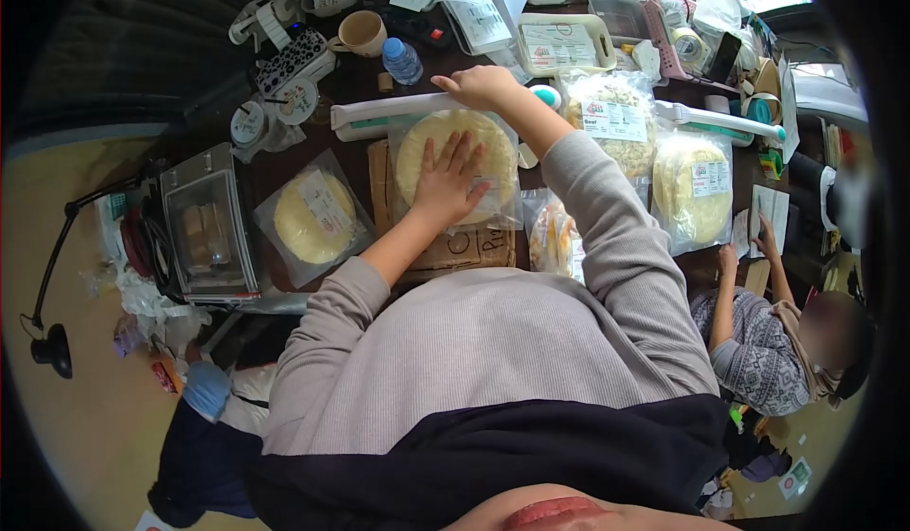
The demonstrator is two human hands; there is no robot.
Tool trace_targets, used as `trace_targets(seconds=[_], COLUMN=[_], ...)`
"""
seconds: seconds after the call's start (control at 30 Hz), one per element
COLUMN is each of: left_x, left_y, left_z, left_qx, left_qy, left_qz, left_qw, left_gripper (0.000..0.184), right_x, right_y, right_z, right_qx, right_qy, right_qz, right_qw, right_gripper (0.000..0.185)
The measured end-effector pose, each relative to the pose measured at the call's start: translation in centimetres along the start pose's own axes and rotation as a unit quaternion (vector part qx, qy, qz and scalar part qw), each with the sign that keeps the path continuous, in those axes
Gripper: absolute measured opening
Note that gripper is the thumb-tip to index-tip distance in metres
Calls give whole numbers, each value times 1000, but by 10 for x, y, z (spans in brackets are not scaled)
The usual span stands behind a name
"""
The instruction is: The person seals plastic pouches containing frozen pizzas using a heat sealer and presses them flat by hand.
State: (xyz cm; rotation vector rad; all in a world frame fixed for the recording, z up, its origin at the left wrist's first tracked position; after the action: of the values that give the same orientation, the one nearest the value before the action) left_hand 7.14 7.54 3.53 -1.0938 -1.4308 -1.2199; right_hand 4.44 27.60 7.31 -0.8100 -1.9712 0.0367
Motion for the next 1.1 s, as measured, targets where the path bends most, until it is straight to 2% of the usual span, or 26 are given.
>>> trace_targets(seconds=[0.07, 0.2, 0.3, 0.37, 0.43, 0.5, 0.6, 0.73, 0.93, 1.1], left_x=[-3, 4, 20, 56, 68, 60, 39, 26, 29, 24], left_y=[-2, 3, -13, -45, -83, -109, -113, -107, -105, -108], left_z=[-1, 5, 13, 40, 82, 120, 146, 144, 146, 148], left_qx=[4, 4, 0, -26, 6, 39, -56, -19, 22, 28], left_qy=[-1, -7, 42, 172, 223, 126, -3, -5, -91, -86], left_qz=[-6, -20, -112, -92, -158, -217, -161, -239, -239, -231], left_qw=[1000, 1000, 993, 980, 962, 967, 985, 971, 966, 969], left_gripper=[66, 64, 63, 56, 46, 42, 43, 49, 55, 58], right_x=[-22, -21, -22, -20, -21, -23, -25, -28, -27, -27], right_y=[14, 15, 18, 18, 20, 21, 25, 28, 28, 30], right_z=[13, 6, 6, 4, 4, 4, 4, 8, 3, 5], right_qx=[3, 5, 6, 7, 10, 6, 10, 1, 8, 12], right_qy=[19, 41, 59, 57, 63, 68, 88, 72, 70, 75], right_qz=[25, 44, 52, 56, 57, 53, 61, 56, 77, 89], right_qw=[999, 998, 997, 997, 996, 996, 994, 996, 994, 993], right_gripper=[72, 72, 71, 69, 68, 62, 50, 45, 44, 42])
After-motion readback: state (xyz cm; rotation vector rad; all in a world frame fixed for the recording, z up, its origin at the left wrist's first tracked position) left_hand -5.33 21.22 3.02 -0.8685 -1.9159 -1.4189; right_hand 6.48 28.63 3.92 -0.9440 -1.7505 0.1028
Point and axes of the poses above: each hand's wrist, its own z-axis towards the middle knuckle, its own x-axis out of the back of the hand, y = z × x, the point moved 3 cm from there along z, towards the middle knuckle, and after that the axes turned 6 degrees about -y, right-handed, at the moved point
